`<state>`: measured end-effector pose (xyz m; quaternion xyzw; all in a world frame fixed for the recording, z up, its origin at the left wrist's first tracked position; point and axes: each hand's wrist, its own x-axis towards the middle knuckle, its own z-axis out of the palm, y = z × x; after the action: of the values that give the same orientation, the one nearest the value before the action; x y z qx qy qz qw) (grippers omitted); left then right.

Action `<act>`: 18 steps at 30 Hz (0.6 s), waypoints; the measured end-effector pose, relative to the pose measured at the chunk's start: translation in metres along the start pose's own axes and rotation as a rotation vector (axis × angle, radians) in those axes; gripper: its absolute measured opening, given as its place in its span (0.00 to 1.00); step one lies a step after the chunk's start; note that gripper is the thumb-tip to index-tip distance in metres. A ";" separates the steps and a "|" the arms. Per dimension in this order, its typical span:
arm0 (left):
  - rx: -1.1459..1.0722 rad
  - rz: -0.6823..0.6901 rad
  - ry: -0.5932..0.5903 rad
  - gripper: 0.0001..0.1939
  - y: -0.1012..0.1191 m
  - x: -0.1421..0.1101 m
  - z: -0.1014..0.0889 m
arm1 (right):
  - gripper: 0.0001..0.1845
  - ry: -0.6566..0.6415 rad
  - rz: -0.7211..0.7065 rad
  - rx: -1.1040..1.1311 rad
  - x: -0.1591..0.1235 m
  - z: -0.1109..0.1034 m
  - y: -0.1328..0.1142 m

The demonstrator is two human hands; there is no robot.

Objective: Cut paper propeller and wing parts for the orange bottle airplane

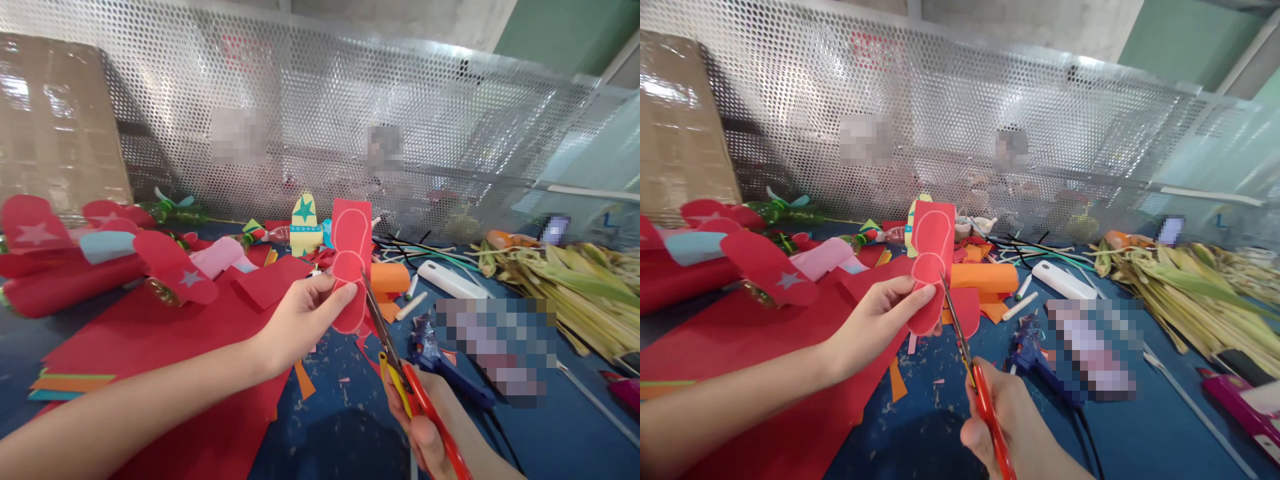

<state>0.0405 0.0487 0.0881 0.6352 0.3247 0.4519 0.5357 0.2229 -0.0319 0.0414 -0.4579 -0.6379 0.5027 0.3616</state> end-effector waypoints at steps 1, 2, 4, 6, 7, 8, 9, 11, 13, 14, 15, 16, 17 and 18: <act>-0.003 0.001 -0.004 0.14 0.000 0.000 0.000 | 0.38 0.002 -0.003 -0.004 0.000 0.000 0.000; -0.006 0.001 -0.006 0.14 0.000 -0.001 -0.001 | 0.38 0.004 -0.007 -0.008 0.000 0.000 0.001; -0.011 -0.001 -0.005 0.14 0.000 -0.001 -0.001 | 0.38 0.005 -0.017 -0.020 0.000 0.000 0.001; -0.013 -0.002 -0.005 0.14 0.000 -0.001 -0.001 | 0.38 -0.003 -0.020 -0.038 0.000 0.001 0.000; -0.016 0.000 -0.008 0.14 -0.001 -0.001 -0.001 | 0.38 -0.006 -0.017 -0.042 0.000 0.001 0.000; -0.020 0.004 -0.012 0.14 -0.001 -0.001 -0.001 | 0.38 -0.006 -0.012 -0.041 0.000 0.001 -0.001; -0.020 0.007 -0.016 0.14 -0.001 -0.001 -0.001 | 0.38 -0.002 -0.005 -0.036 0.000 0.001 -0.001; -0.008 0.005 -0.014 0.15 -0.001 0.000 -0.002 | 0.38 0.011 0.011 -0.020 0.000 0.002 -0.002; 0.019 -0.011 -0.004 0.16 -0.001 0.000 -0.003 | 0.38 0.013 0.016 -0.004 -0.001 0.002 -0.002; 0.034 -0.019 0.001 0.16 -0.001 0.000 -0.003 | 0.38 0.010 0.014 0.001 -0.001 0.002 -0.001; 0.047 -0.027 0.002 0.17 0.000 -0.001 -0.004 | 0.38 0.008 0.010 0.004 0.000 0.002 0.000; 0.058 -0.031 0.002 0.17 0.000 -0.001 -0.004 | 0.38 0.008 0.004 0.001 0.000 0.002 0.002; 0.068 -0.033 -0.001 0.17 0.001 -0.001 -0.004 | 0.38 0.015 -0.007 -0.008 0.000 0.002 0.004; 0.073 -0.031 -0.002 0.17 0.002 -0.001 -0.004 | 0.38 0.025 -0.023 -0.026 0.001 0.001 0.006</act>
<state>0.0362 0.0487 0.0903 0.6497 0.3504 0.4308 0.5192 0.2225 -0.0309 0.0356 -0.4614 -0.6449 0.4844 0.3697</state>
